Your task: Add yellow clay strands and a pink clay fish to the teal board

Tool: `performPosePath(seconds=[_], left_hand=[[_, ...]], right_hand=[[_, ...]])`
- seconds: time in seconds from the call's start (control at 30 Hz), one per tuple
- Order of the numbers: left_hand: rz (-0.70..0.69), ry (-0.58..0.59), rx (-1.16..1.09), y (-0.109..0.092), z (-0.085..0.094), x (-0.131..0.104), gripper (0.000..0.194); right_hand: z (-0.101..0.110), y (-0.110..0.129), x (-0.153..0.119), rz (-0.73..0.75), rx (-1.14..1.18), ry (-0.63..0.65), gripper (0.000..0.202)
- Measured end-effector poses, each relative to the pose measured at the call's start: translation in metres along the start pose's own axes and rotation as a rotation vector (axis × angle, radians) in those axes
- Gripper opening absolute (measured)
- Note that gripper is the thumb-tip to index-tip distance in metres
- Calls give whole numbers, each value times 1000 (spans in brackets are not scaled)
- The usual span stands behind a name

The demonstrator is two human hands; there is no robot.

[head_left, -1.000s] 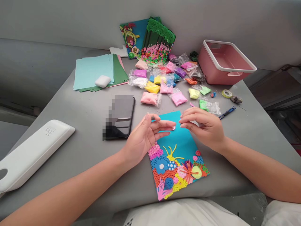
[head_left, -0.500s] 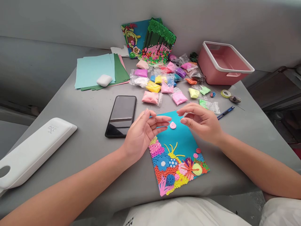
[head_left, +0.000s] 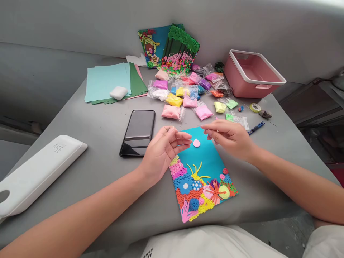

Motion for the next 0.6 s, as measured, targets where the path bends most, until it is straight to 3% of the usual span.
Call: performPosePath(seconds=[0.17, 0.47, 0.6], left_hand=[[3, -9, 2, 0, 1, 1, 15], [15, -36, 9, -4, 4, 3, 14], [28, -45, -5, -6, 6, 4, 13]], right_hand=[[-10, -7, -1, -24, 19, 57, 14], [-15, -21, -2, -3, -72, 9, 42], [-16, -24, -4, 46, -111, 7, 27]])
Point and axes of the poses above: each hand's wrist, its own x-axis towards the middle knuckle, its own z-axis out of the back of the hand, y = z × x, the point moved 4 cm from there along x, towards the middle knuckle, and after that the axes turned 7 degrees about -y, right-handed, at the moved point
